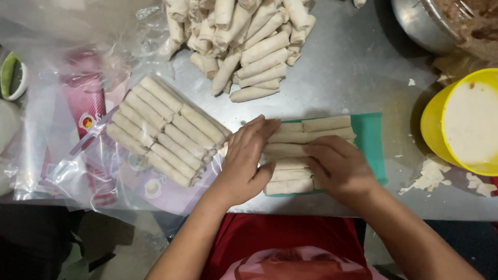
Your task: The person is manually arranging and packing spring rolls into plastic bags on a production table.
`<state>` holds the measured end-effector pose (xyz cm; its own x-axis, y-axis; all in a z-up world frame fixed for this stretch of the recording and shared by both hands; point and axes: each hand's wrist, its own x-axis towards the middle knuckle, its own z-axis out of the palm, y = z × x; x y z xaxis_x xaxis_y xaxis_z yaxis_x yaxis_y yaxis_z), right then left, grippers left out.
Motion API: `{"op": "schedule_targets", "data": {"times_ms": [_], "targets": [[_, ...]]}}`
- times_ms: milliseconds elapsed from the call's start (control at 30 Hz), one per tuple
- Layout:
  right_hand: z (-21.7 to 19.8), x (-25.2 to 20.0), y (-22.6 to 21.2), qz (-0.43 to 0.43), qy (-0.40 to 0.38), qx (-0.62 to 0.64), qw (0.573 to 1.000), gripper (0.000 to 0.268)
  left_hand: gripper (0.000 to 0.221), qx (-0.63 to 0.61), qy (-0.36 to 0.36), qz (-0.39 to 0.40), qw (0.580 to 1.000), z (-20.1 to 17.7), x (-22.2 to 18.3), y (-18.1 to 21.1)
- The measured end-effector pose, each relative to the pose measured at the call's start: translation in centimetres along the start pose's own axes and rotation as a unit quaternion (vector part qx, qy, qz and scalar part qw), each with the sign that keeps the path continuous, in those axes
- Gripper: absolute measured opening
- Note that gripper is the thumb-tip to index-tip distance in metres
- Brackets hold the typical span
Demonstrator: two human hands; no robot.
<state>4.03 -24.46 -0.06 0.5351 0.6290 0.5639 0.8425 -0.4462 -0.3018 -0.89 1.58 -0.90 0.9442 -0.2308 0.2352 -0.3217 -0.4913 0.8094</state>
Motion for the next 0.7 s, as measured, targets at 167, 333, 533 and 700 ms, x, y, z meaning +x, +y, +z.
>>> {"op": "schedule_targets", "data": {"times_ms": [167,333,533,700], "targets": [[-1.3,4.7,0.8,0.088,-0.199,-0.007,0.976,0.011,0.057,0.021,-0.009,-0.006,1.000,0.4,0.3,-0.3],[-3.3,12.4,6.9,0.077,-0.179,0.265,0.944,0.022,0.046,0.033,-0.025,-0.002,0.999,-0.2,0.6,0.6],[0.0,20.0,12.0,0.209,-0.124,0.097,0.965,0.031,0.044,0.027,-0.022,-0.008,0.999,-0.3,0.5,0.7],[-1.3,18.5,15.7,0.457,-0.011,0.288,0.841,0.016,0.050,0.011,-0.016,-0.019,1.000,-0.3,0.7,0.6]]}}
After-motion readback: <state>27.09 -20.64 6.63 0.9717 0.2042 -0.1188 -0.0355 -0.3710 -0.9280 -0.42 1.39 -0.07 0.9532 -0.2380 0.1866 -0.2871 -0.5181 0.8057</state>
